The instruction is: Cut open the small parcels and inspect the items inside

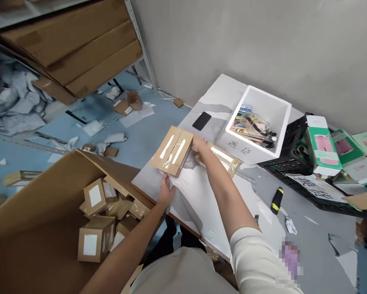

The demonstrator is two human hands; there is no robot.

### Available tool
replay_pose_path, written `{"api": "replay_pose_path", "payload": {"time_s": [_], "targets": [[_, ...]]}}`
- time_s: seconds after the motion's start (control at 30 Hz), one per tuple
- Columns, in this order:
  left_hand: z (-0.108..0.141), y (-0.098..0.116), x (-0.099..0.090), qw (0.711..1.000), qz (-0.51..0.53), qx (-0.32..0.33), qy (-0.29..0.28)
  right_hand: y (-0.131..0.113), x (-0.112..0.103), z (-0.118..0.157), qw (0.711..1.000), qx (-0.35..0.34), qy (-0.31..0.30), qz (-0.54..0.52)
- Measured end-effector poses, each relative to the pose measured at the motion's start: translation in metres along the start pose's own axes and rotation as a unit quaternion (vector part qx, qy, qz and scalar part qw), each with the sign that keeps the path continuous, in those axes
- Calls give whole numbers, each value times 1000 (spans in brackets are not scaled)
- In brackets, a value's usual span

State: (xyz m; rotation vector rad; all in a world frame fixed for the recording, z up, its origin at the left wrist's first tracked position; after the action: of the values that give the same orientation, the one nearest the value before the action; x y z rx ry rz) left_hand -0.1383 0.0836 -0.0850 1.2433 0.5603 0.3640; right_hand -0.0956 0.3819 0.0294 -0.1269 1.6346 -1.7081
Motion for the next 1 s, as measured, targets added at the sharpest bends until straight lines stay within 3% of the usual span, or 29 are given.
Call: {"api": "replay_pose_path", "payload": {"time_s": [0.13, 0.2, 0.43, 0.5, 0.57, 0.7, 0.8, 0.9, 1.0], "targets": [[-1, 8, 1, 999, -30, -11, -7, -1, 3, 3, 975, 20, 12, 222], [-1, 12, -3, 999, -45, -30, -3, -6, 3, 7, 961, 9, 13, 276], [8, 29, -27, 995, -88, -42, 32, -42, -20, 38, 968, -96, 105, 204], [16, 30, -37, 994, -99, -30, 36, -65, -19, 55, 960, -147, 126, 203], [26, 23, -52, 993, -103, -27, 40, -90, -4, 78, 949, -202, 125, 208], [51, -9, -92, 994, -72, -67, 43, -127, 67, 135, 939, -294, 31, 174], [73, -30, -122, 996, 10, -78, 36, -136, 151, 182, 918, -328, -129, 183], [100, -49, -166, 993, 52, -73, 73, -124, 248, 227, 856, -319, -330, 240], [141, -98, -222, 981, 61, -139, 125, -90, 334, 254, 787, -236, -447, 354]]}}
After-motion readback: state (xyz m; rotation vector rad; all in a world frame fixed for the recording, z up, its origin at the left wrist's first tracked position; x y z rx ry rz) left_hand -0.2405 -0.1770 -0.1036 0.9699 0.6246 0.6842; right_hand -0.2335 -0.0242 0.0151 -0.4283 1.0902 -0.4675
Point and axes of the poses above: each hand's wrist, its own z-axis away from the middle knuckle, its own x-axis out of the palm, y = z × x, the point moved 10 cm from there along -z, towards the middle knuckle
